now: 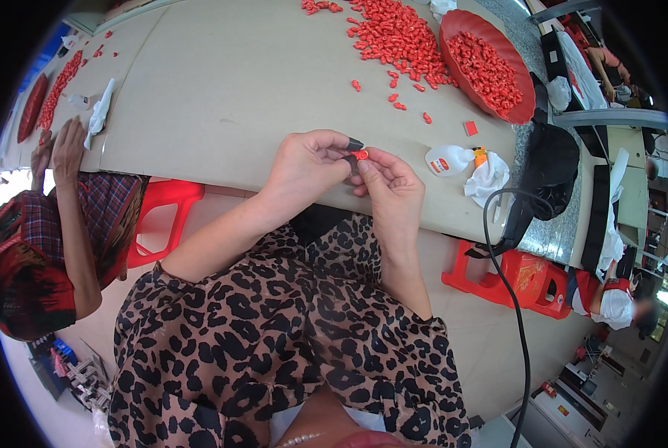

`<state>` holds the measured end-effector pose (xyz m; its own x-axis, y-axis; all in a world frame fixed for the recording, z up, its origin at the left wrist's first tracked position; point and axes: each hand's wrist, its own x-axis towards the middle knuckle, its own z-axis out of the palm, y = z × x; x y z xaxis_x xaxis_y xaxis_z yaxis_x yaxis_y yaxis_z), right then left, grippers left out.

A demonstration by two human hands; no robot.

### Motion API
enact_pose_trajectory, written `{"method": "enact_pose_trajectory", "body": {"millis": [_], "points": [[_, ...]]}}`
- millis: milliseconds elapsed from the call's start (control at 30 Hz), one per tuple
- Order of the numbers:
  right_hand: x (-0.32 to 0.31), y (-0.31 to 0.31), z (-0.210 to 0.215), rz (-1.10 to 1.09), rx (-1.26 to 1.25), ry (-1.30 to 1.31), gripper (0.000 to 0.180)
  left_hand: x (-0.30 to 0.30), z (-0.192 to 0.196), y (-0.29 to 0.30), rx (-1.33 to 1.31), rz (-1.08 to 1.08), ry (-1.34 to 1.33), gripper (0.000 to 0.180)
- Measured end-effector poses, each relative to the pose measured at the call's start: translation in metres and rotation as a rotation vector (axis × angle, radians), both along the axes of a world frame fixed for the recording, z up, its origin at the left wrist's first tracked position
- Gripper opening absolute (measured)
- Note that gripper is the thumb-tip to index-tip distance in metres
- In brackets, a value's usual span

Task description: Assembling small red plastic components onto a black base using a bottle of glue at a factory workstation.

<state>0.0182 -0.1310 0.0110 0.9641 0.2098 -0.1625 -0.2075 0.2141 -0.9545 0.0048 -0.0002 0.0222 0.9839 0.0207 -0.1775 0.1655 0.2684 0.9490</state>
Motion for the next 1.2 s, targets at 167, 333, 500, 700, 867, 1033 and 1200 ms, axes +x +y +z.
{"method": "enact_pose_trajectory", "body": {"millis": [167, 333, 500, 700, 867, 1033, 1200], "points": [[0.002, 0.0, 0.003, 0.03, 0.004, 0.033, 0.018, 0.0, 0.001, 0.002, -0.044, -0.005, 0.002, 0.018], [0.012, -0.012, 0.003, 0.16, 0.135, 0.109, 0.018, -0.003, -0.004, 0.012, -0.142, -0.062, 0.011, 0.015], [0.016, -0.019, 0.008, 0.301, 0.22, 0.201, 0.018, -0.004, -0.005, 0.016, -0.44, -0.087, 0.172, 0.018], [0.019, -0.017, 0.014, 0.416, 0.15, 0.208, 0.019, -0.009, -0.011, 0.021, -0.605, -0.165, 0.214, 0.019], [0.02, -0.011, 0.019, 0.385, 0.056, 0.124, 0.018, -0.009, -0.013, 0.022, -0.675, -0.164, 0.206, 0.021], [0.023, -0.007, 0.021, 0.376, -0.057, -0.021, 0.019, -0.007, -0.014, 0.023, -0.785, -0.184, 0.169, 0.026], [0.024, -0.003, 0.026, 0.342, -0.193, -0.136, 0.02, -0.005, -0.013, 0.024, -0.809, -0.175, 0.162, 0.027]]}}
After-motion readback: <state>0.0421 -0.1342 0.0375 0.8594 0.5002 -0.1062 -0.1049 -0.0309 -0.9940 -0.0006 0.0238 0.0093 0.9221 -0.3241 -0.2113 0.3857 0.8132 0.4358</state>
